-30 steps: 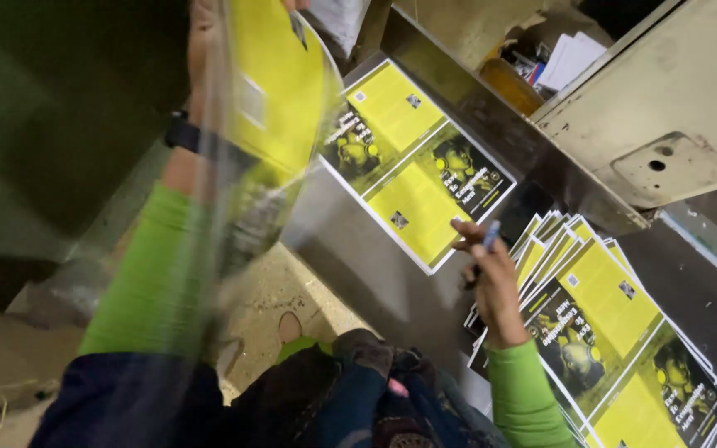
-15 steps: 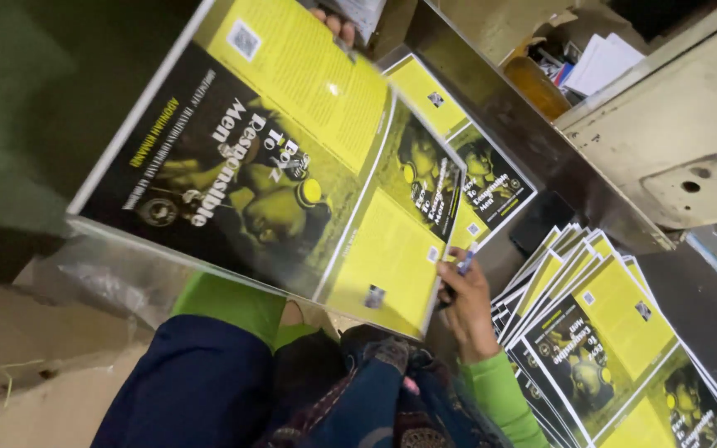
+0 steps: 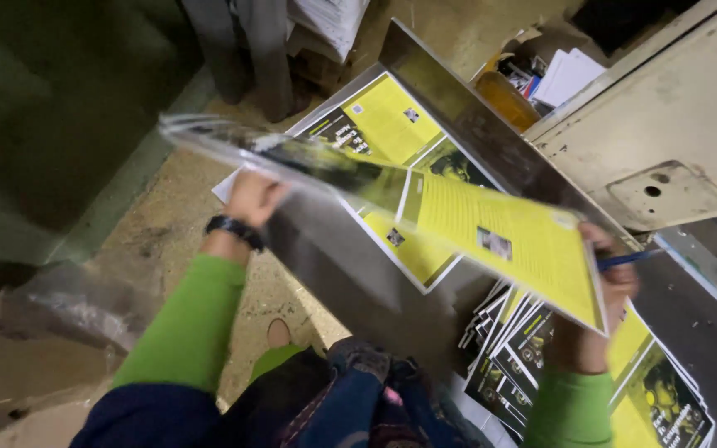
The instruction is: The person repeatedly picks up printed sheets, aligns them on a metal table, and trims the edges with a small handheld blade. After each cut, the trimmed sheet is placed into a growing stack. The process is repeated for multiple sheets throughout the clip.
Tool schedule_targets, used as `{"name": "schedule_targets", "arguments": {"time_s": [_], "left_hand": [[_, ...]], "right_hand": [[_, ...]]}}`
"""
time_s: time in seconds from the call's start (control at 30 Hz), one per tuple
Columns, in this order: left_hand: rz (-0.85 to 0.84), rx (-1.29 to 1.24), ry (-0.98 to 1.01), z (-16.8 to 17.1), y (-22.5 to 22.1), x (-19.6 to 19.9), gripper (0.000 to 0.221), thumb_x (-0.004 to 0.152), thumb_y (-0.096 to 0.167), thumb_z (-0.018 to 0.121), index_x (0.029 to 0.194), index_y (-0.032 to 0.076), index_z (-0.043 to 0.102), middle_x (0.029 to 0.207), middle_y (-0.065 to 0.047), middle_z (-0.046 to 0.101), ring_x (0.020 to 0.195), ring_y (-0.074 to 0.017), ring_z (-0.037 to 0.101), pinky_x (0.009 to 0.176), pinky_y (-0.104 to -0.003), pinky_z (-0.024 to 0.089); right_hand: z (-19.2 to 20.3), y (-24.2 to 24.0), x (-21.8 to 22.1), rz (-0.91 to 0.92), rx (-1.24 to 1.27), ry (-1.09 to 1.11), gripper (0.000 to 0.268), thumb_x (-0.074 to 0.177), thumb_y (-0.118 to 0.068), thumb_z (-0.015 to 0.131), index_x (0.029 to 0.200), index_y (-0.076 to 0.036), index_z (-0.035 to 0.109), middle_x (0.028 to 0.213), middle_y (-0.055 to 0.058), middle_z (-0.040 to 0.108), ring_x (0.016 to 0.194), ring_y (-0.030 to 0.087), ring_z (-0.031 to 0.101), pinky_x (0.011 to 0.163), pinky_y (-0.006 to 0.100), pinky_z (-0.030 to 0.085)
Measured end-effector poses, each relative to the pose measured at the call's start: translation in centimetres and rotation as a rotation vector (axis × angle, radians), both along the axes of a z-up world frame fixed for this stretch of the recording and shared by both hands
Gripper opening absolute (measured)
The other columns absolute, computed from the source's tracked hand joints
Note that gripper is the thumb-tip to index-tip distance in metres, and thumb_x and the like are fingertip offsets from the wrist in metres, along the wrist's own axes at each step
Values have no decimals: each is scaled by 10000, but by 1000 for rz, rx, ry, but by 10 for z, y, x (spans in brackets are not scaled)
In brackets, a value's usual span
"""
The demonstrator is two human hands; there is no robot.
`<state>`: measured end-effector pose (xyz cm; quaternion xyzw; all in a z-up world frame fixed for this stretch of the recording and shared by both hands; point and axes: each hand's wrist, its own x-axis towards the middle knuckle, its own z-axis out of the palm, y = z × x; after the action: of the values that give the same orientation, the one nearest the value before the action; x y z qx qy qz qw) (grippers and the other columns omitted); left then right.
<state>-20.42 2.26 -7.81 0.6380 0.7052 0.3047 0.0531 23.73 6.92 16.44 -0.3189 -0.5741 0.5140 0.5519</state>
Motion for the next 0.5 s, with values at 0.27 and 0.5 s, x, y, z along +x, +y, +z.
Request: {"name": "schedule_targets", "arguments": {"time_s": [0.27,0.5], "left_hand": [[83,291,-1132,189,-59,91,464,950,452,375,1303,180,503,1422,-104,481,1311,-230,461,1049,-380,366],[127,-95,-556,226,-65,194,409,898,343,630,719,-24,611,641,-200,638,569,-378,624,506,-477,403]], "right_hand": [[73,63,6,26,719,-326,258,1013,102,595,1187,-76,524,1085,116,573,926,180,513,885,311,427],[110,21,-145,268,897,-534,278,964,-70,752,1187,-38,588,1128,120,616,995,253,547,911,369,404]]}}
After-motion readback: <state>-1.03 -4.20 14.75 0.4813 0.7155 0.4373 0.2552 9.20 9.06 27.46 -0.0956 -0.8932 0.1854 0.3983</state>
